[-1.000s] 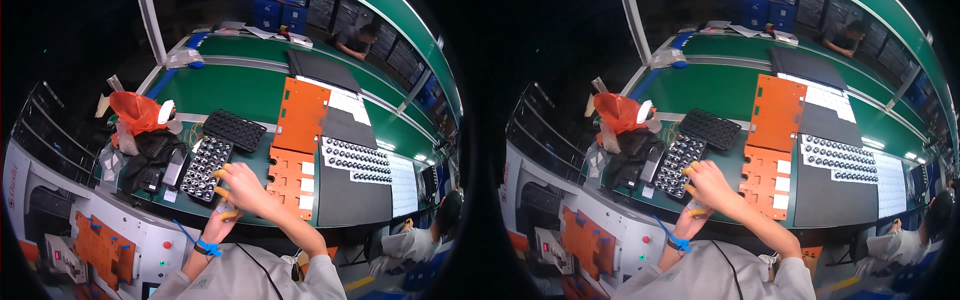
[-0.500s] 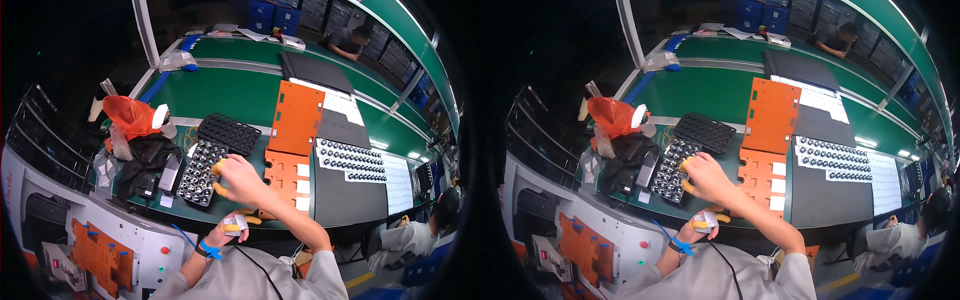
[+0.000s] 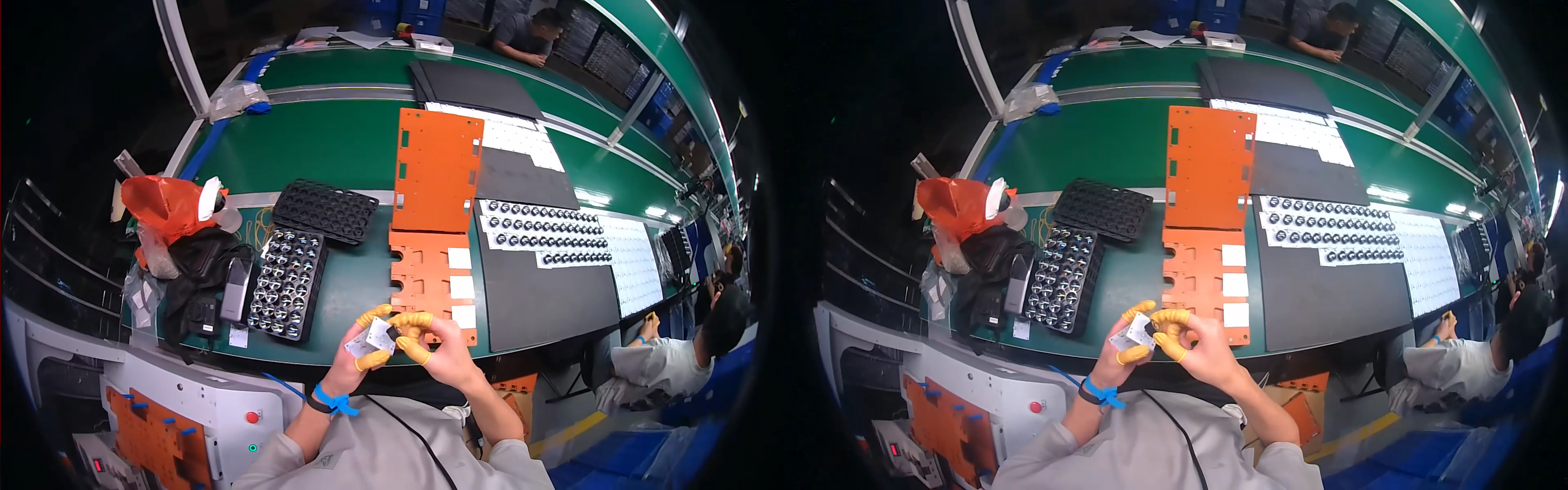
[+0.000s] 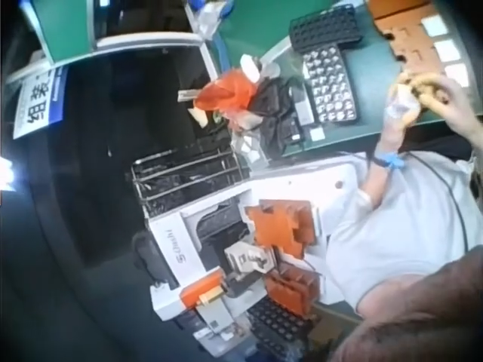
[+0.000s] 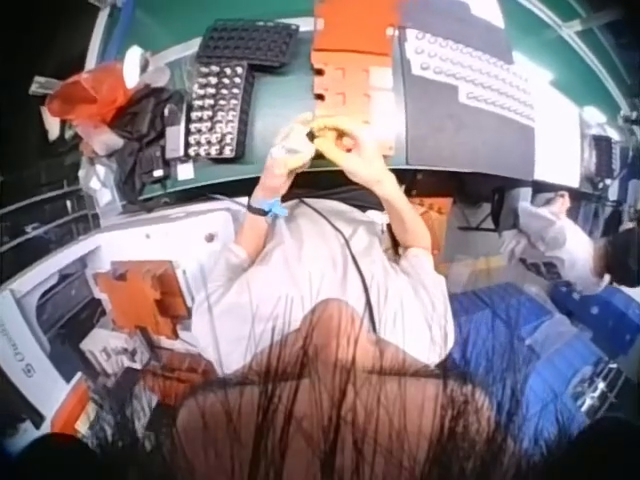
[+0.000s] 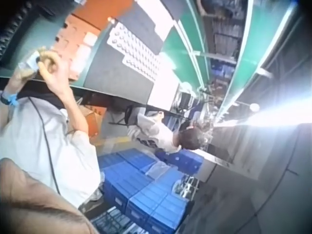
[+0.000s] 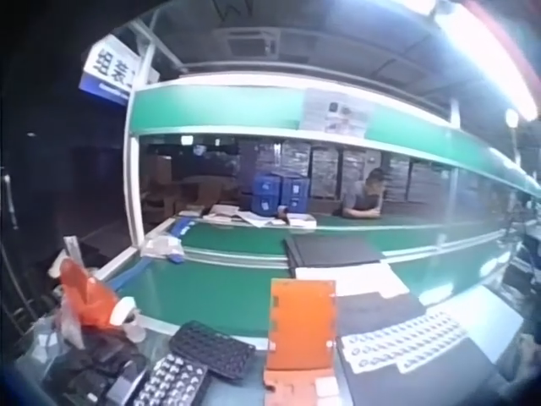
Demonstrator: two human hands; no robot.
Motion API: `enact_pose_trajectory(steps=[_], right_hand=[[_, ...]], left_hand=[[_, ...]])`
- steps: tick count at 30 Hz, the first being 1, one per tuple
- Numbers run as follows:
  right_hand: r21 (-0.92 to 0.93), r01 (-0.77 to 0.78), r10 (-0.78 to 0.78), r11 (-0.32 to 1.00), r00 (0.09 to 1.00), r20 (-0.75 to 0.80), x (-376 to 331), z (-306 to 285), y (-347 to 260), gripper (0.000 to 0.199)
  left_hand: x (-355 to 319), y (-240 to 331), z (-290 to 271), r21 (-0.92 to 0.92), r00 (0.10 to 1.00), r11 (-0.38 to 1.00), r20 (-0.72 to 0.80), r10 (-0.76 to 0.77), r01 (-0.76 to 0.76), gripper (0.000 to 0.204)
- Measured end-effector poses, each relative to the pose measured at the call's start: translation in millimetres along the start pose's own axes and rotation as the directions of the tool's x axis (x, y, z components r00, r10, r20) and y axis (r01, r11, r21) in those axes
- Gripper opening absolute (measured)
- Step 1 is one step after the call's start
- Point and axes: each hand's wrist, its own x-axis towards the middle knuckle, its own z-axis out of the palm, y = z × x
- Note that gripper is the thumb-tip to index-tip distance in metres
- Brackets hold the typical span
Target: The recorder is assembling small electronic components into a fixture on an industrial assembly line, placing them into specific slots.
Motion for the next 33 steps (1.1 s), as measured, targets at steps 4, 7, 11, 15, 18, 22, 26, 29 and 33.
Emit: enact_pose_trajectory(steps=[4, 7, 11, 15, 18, 22, 26, 29, 33], right_hand=[[0.044, -0.076, 0.075, 0.996, 0.997, 0.01, -2, 2, 9, 0.029], [0.061, -0.07, 0.074, 0.996, 0.996, -0.051, -3, 2, 9, 0.029], [-0.058, -0.07, 0.07, 0.996, 0.998, -0.002, -6, -4, -1, 0.029], [-0.109, -0.101, 0.103, 0.989, 0.995, 0.009, -8, -7, -10, 0.024], [-0.239, -0.107, 0.104, 0.965, 0.994, -0.026, -10, -8, -18, 0.022], [-0.337, -0.07, 0.045, 0.939, 0.996, -0.08, -21, -7, -7, 0.028], [-0.549, 0.267, -0.304, 0.792, 0.952, 0.025, -20, -17, -13, 0.031], [-0.654, 0.329, -0.383, 0.681, 0.921, 0.064, -23, -16, -28, 0.037], [-0.75, 0.367, -0.576, 0.55, 0.817, -0.022, -22, -15, -11, 0.04]], left_hand=[[1, 0, 13, 0.236, 0.967, 0.938, 0.039, 0.251, -0.253, 0.066], [3, -4, 16, 0.31, 0.942, 0.898, -0.02, 0.335, -0.312, 0.065], [0, 0, 13, 0.532, 0.917, 0.787, -0.045, 0.396, -0.314, 0.066], [-3, 5, 15, 0.818, 0.89, 0.499, 0.034, 0.455, -0.286, 0.066], [0, -1, 11, 0.861, 0.857, 0.403, 0.071, 0.51, -0.311, 0.066], [6, -7, 12, 0.869, 0.849, 0.37, 0.101, 0.518, -0.329, 0.065], [14, -11, 22, 0.367, 0.94, 0.87, 0.038, 0.34, -0.329, 0.063], [12, -4, 25, 0.04, 0.994, 0.993, -0.021, -0.106, 0.107, 0.053], [12, -29, 9, -0.386, 0.918, 0.836, 0.241, -0.316, 0.389, 0.042]])
